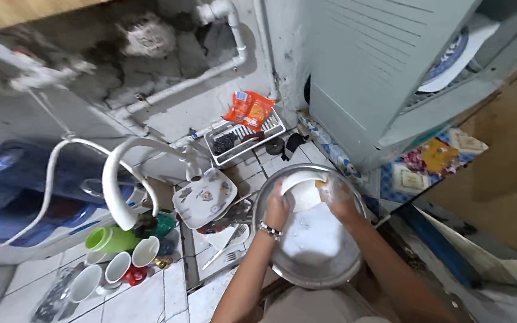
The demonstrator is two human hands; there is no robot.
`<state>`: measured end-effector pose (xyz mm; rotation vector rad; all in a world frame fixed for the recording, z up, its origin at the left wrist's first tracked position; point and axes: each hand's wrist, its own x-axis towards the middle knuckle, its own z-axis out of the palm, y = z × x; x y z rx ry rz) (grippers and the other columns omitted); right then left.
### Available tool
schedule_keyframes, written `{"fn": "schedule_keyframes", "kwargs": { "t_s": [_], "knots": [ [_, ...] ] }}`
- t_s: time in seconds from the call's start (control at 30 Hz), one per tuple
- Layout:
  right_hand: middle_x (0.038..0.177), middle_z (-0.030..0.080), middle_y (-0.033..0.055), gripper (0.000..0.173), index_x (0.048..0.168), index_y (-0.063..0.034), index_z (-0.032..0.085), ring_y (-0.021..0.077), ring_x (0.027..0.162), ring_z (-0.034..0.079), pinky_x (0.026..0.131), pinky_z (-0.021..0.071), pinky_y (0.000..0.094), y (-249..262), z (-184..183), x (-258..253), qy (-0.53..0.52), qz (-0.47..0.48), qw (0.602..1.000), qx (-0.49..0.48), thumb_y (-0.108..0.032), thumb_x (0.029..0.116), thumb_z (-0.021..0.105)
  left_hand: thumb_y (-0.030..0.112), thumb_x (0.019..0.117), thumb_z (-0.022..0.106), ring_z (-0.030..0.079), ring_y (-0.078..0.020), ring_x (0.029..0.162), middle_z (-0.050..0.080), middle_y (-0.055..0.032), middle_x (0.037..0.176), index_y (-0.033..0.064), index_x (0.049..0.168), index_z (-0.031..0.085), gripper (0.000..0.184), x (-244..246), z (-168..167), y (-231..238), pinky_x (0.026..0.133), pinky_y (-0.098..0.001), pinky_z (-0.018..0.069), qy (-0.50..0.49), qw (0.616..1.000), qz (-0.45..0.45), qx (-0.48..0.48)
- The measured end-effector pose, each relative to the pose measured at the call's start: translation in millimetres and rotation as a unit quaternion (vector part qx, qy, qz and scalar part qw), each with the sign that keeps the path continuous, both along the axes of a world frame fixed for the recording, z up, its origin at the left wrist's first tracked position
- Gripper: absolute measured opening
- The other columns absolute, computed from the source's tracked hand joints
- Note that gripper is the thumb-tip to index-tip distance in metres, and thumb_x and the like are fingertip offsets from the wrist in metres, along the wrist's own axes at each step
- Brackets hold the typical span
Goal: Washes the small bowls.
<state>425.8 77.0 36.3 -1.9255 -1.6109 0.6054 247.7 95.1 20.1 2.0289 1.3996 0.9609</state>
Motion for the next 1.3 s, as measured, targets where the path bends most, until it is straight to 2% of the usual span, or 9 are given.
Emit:
{"fn": "schedule_keyframes", "kwargs": {
  "t_s": [0.07,0.2,0.4,0.6,0.7,0.93,1.03,1.13,1.3],
  "knots": [
    [0.130,0.065,0.0270,0.040,0.135,0.0018,0.061,0.0424,0.123,0.063,0.104,0.0480,0.0576,3,19,4,-0.072,0.085,0.993,-0.031,-0.023,0.1050,0.054,-0.007,0.0980,0.048,0.060,-0.0405,0.128,0.059,-0.0306,0.138,-0.0124,0.144,0.048,0.046,2,27,2,0.112,-0.0483,0.0441,0.096,0.990,-0.043,-0.092],
    [0.115,0.074,0.0201,0.025,0.116,-0.0008,0.075,0.0380,0.107,0.072,0.090,0.0585,0.0533,3,6,4,-0.152,0.249,0.929,0.228,-0.012,0.0990,0.061,0.003,0.1027,0.049,0.058,-0.0389,0.130,0.058,-0.0282,0.140,-0.0079,0.144,0.049,0.043,15,48,5,0.112,-0.0489,0.0431,0.206,0.954,-0.137,-0.168],
    [0.104,0.075,0.0204,0.024,0.112,-0.0017,0.076,0.0389,0.093,0.075,0.075,0.0596,0.0546,3,24,-8,-0.145,0.080,0.961,0.219,-0.012,0.0949,0.062,-0.006,0.0953,0.056,0.067,-0.0419,0.117,0.066,-0.0325,0.124,-0.0173,0.126,0.061,0.033,13,14,-3,0.106,-0.0482,0.0500,-0.009,0.999,0.005,0.052],
    [0.108,0.073,0.0282,0.031,0.119,0.0097,0.070,0.0420,0.101,0.072,0.090,0.0546,0.0563,1,6,-17,0.061,-0.136,0.970,0.194,-0.009,0.0941,0.064,-0.008,0.0945,0.052,0.067,-0.0342,0.116,0.066,-0.0344,0.120,-0.0217,0.122,0.060,0.032,39,-5,-9,0.106,-0.0373,0.0490,-0.217,0.963,0.127,0.100],
    [0.102,0.066,0.0231,0.035,0.123,0.0188,0.057,0.0173,0.092,0.064,0.086,0.0539,0.0302,-5,-23,-40,0.306,-0.233,0.900,0.203,-0.005,0.0978,0.056,-0.009,0.0933,0.049,0.065,-0.0277,0.117,0.064,-0.0352,0.122,-0.0234,0.125,0.056,0.035,55,-5,-15,0.106,-0.0317,0.0470,-0.307,0.932,0.178,0.069],
    [0.094,0.060,0.0154,0.022,0.111,0.0119,0.059,0.0165,0.083,0.058,0.075,0.0519,0.0331,-29,-41,-86,0.529,-0.292,0.795,0.056,-0.006,0.1042,0.048,-0.006,0.0957,0.049,0.053,-0.0300,0.133,0.051,-0.0347,0.142,-0.0193,0.141,0.042,0.048,53,-18,-39,0.113,-0.0344,0.0403,-0.354,0.917,0.177,-0.040],
    [0.113,0.064,0.0272,0.032,0.125,0.0154,0.057,0.0289,0.102,0.063,0.092,0.0529,0.0418,-37,-50,-66,0.416,-0.230,0.879,0.031,-0.006,0.1012,0.056,-0.005,0.0995,0.045,0.050,-0.0339,0.136,0.048,-0.0377,0.143,-0.0217,0.140,0.042,0.044,25,-18,-44,0.116,-0.0358,0.0367,-0.301,0.943,0.126,-0.057],
    [0.133,0.062,0.0295,0.043,0.138,0.0082,0.056,0.0408,0.127,0.059,0.110,0.0442,0.0539,-44,-24,-39,0.132,-0.098,0.983,-0.079,-0.020,0.1054,0.054,0.002,0.1036,0.048,0.055,-0.0372,0.133,0.057,-0.0337,0.138,-0.0162,0.137,0.052,0.038,-10,4,-36,0.117,-0.0430,0.0384,-0.055,0.988,0.006,-0.147],
    [0.118,0.071,0.0245,0.036,0.125,0.0022,0.068,0.0432,0.108,0.070,0.092,0.0534,0.0586,-52,-23,-52,-0.127,0.083,0.988,0.000,-0.021,0.1048,0.050,0.015,0.1094,0.044,0.061,-0.0370,0.125,0.063,-0.0281,0.131,-0.0082,0.135,0.057,0.037,-22,2,-29,0.112,-0.0473,0.0435,0.179,0.948,-0.135,-0.225]
  ]
}}
